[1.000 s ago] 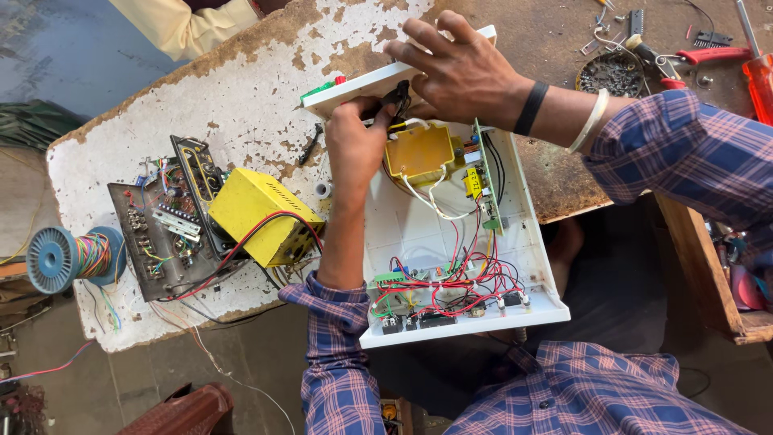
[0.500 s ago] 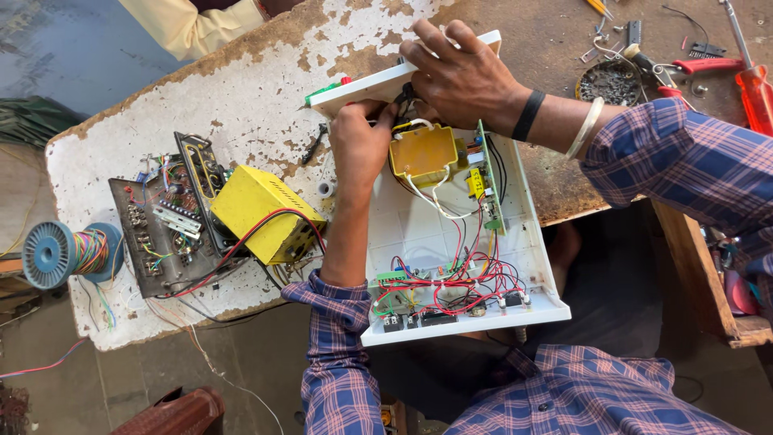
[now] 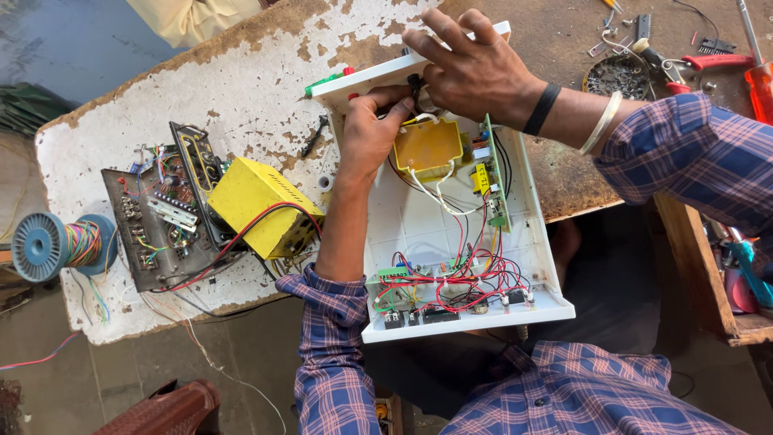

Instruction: The person uses a screwdriver to tighten screws on the side of a white electronics enclosure. Then, the person uses black electrical tape to wrap and secure wires inside the enclosure.

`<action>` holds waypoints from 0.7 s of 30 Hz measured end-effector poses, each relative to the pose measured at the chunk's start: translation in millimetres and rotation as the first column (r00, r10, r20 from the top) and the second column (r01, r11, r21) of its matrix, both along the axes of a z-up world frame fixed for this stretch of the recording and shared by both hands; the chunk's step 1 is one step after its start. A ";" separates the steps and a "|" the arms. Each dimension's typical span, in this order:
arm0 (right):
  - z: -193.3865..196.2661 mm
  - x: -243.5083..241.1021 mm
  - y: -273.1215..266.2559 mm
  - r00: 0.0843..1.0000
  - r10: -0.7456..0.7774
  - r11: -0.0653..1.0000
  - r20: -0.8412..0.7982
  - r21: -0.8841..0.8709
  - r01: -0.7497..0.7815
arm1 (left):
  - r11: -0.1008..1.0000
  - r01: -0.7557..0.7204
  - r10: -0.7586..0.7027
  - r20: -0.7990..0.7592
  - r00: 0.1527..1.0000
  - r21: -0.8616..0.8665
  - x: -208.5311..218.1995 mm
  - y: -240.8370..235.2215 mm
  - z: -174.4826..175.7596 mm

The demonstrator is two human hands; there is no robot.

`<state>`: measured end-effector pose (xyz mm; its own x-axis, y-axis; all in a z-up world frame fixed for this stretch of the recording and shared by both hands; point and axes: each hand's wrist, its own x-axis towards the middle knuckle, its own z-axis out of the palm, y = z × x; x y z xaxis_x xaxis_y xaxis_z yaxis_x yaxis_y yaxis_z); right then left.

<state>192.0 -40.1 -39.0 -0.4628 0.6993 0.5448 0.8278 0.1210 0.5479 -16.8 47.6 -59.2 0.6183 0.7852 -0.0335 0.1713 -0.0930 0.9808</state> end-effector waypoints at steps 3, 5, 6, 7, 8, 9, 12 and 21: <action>1.3 7.1 -3.3 0.997 0.059 0.998 -0.051 0.015 -0.059 | 0.998 0.015 -0.014 0.014 1.000 -0.061 2.0 1.8 -7.4; 2.9 11.6 -5.2 0.987 0.132 0.991 -0.087 0.046 -0.129 | 0.998 0.019 -0.018 0.006 1.000 -0.063 1.8 3.2 -10.7; 3.5 13.1 -5.2 0.982 0.167 0.985 -0.088 0.067 -0.162 | 0.996 0.021 -0.019 0.025 1.000 -0.092 1.5 4.0 -11.8; 4.0 15.8 -5.7 0.976 0.199 0.978 -0.089 0.086 -0.192 | 0.992 0.026 -0.021 0.044 0.999 -0.122 2.6 4.8 -12.7; 4.1 18.5 -5.8 0.967 0.230 0.972 -0.113 0.080 -0.222 | 0.988 0.033 -0.023 0.063 0.998 -0.152 4.2 5.6 -13.4; 2.6 19.1 -6.1 0.955 0.261 0.965 -0.142 0.073 -0.252 | 0.991 0.021 -0.016 0.039 0.999 -0.132 4.0 4.9 -14.4; 0.2 20.8 -1.4 0.940 0.310 0.950 -0.143 0.093 -0.299 | 0.996 -0.010 0.010 -0.005 1.000 -0.086 5.2 4.8 -11.8; 8.5 25.8 6.5 0.877 0.269 0.955 -0.398 -0.011 -0.297 | 0.963 -0.148 0.196 -0.204 0.959 0.226 20.6 -6.9 19.8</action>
